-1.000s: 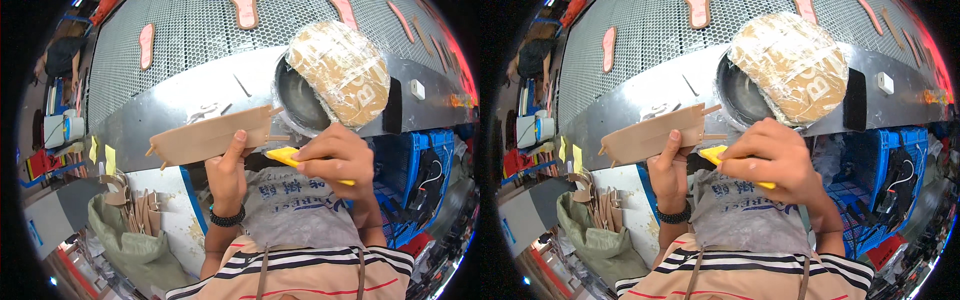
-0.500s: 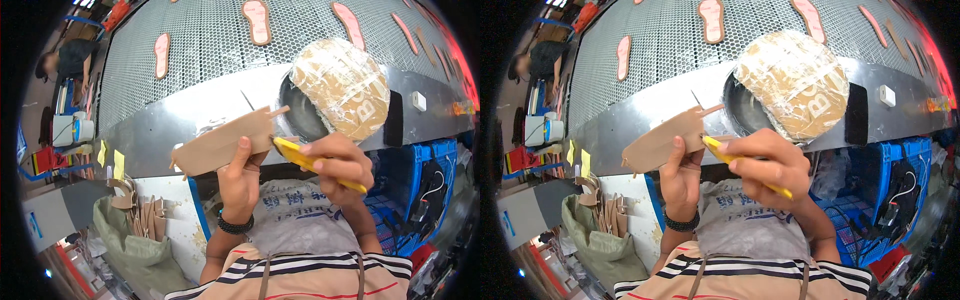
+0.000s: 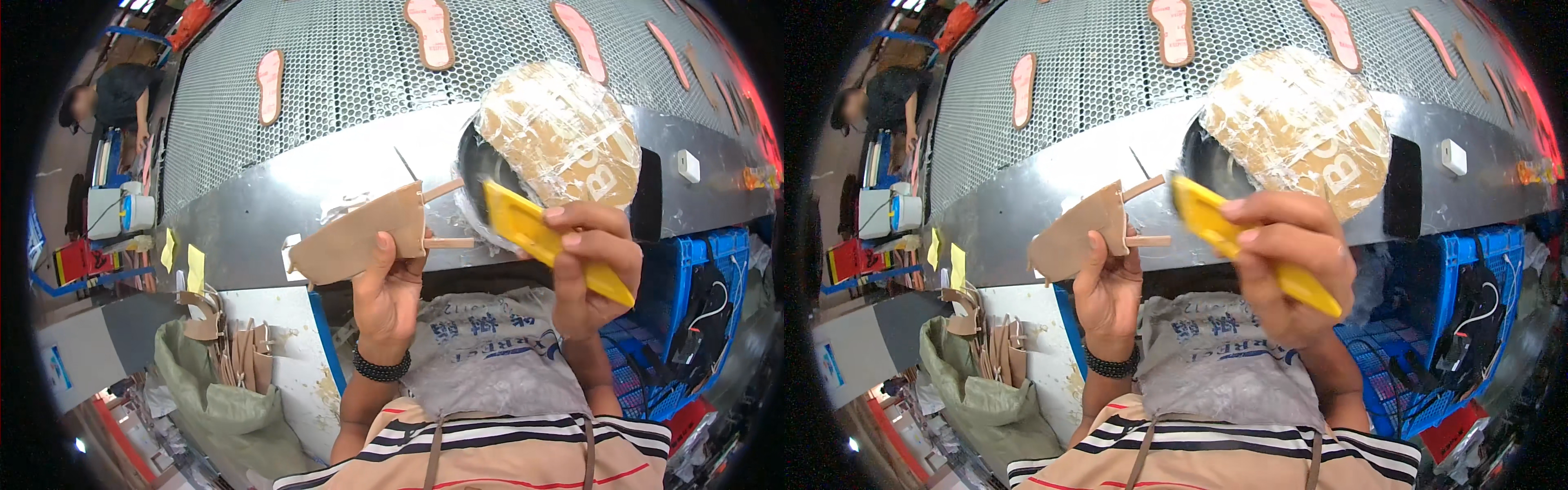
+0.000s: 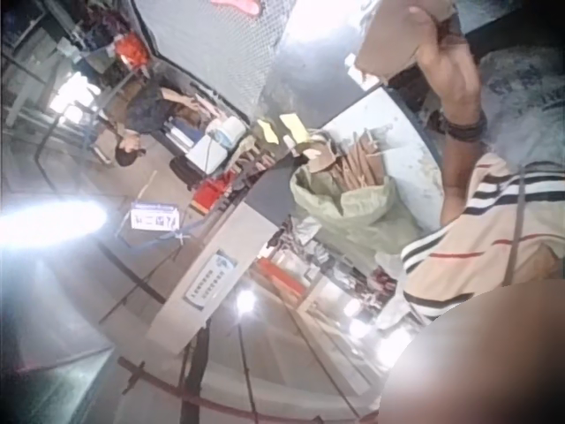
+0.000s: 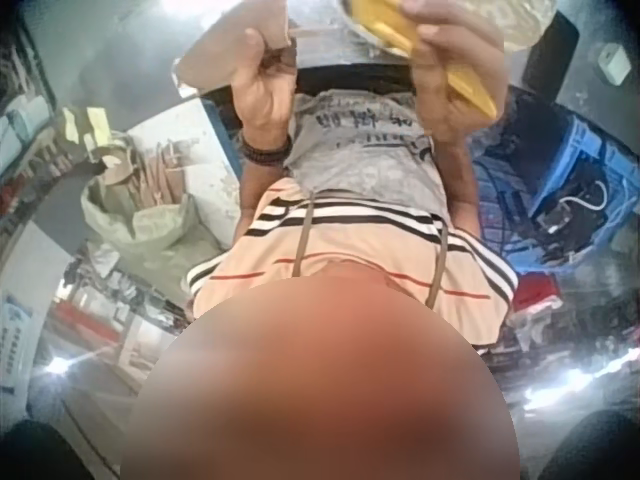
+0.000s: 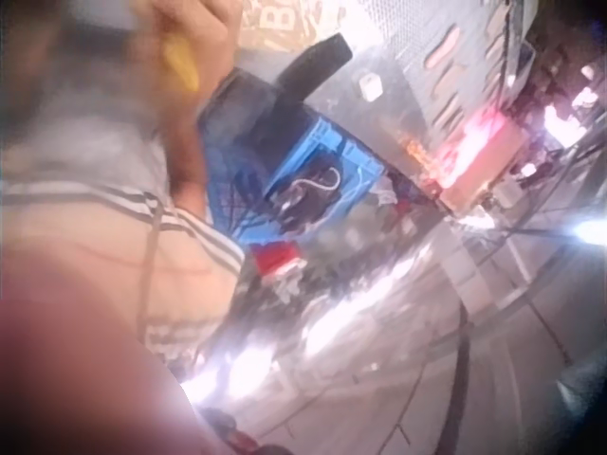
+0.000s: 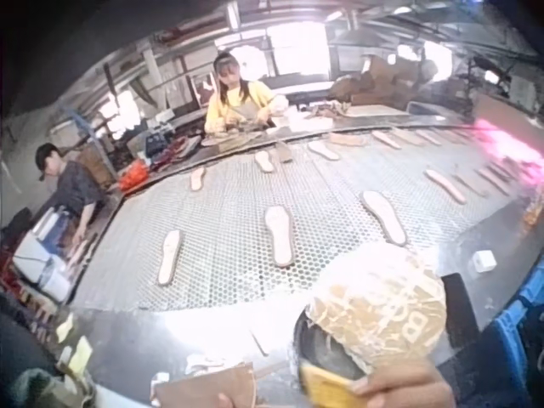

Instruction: Applying glue to the edges of leather shoe components using a yellow scraper tool.

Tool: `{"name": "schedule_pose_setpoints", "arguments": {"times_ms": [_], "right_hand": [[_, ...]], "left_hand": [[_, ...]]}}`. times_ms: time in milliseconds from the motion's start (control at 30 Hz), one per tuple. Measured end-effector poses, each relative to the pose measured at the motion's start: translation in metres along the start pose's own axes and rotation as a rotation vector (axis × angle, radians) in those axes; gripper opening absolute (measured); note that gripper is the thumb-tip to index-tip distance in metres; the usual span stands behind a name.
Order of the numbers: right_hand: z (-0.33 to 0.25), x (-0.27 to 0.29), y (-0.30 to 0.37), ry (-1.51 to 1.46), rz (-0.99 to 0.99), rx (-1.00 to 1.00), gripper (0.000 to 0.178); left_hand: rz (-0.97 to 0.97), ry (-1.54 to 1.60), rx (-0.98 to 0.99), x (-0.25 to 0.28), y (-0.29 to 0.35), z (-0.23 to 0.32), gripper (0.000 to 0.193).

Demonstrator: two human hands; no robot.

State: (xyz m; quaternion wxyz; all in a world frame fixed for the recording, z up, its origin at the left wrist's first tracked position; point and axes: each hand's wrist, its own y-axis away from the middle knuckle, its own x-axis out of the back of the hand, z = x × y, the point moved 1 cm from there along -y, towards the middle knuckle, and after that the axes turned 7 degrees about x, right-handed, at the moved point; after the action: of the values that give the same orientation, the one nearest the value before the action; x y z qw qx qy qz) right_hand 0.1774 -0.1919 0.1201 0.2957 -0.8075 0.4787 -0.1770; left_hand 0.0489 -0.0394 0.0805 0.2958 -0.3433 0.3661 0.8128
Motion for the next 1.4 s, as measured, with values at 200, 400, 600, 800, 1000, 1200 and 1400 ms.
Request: {"name": "schedule_pose_setpoints", "arguments": {"times_ms": [200,400,600,800,1000,1200,1400], "right_hand": [[0.011,-0.007,-0.018,0.154,-0.241,0.071,0.02],[-0.006,-0.013,-0.025,0.004,-0.072,0.136,0.02],[0.012,0.031,-0.024,0.167,-0.012,0.005,0.016],[-0.008,0.111,0.001,0.293,0.371,-0.065,0.013],[-0.02,0.149,0.009,0.415,0.519,-0.158,0.01],[-0.002,0.144,0.0,0.422,0.45,-0.071,0.008],[0.009,0.127,-0.005,0.141,0.361,-0.039,0.009]], "left_hand": [[-0.005,-0.015,-0.01,0.009,0.008,0.01,0.031],[-0.017,-0.138,-0.037,-0.006,0.005,0.009,0.031],[-0.273,-0.358,0.051,-0.047,-0.036,0.036,0.037],[-0.689,-0.743,0.274,-0.213,-0.191,-0.054,0.032],[-1.009,-0.782,0.571,-0.299,-0.32,-0.179,0.05],[-0.681,-0.932,0.127,-0.227,-0.298,-0.097,0.06],[0.155,-1.414,-0.827,-0.043,-0.138,0.083,0.025]]}}
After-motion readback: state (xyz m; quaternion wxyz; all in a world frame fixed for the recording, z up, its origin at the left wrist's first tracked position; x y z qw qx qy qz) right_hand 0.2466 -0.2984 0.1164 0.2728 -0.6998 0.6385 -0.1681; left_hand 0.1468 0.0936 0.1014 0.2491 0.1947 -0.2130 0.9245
